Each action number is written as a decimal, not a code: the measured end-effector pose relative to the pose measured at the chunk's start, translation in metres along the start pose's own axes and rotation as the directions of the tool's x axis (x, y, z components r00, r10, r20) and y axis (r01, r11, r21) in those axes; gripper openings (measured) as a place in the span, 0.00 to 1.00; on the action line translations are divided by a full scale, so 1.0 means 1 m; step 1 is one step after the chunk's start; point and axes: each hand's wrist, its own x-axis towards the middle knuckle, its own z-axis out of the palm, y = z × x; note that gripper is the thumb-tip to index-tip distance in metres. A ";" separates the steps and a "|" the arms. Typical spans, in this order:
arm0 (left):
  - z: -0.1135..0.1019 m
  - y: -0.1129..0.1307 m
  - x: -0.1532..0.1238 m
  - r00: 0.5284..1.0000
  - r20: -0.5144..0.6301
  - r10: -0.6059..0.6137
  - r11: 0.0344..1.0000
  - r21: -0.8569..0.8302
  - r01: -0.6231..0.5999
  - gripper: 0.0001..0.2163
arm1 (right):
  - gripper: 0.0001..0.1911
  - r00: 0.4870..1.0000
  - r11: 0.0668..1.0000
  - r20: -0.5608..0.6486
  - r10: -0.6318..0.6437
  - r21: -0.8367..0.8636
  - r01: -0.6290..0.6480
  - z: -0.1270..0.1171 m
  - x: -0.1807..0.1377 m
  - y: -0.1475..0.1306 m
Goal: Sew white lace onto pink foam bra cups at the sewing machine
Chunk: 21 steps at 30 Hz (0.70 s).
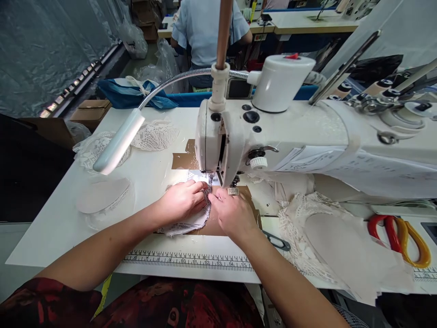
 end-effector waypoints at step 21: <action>-0.015 -0.017 -0.003 0.984 0.052 0.168 0.978 -0.136 -0.160 0.09 | 0.23 0.998 0.996 -0.068 0.014 0.086 -0.008 0.001 0.000 0.001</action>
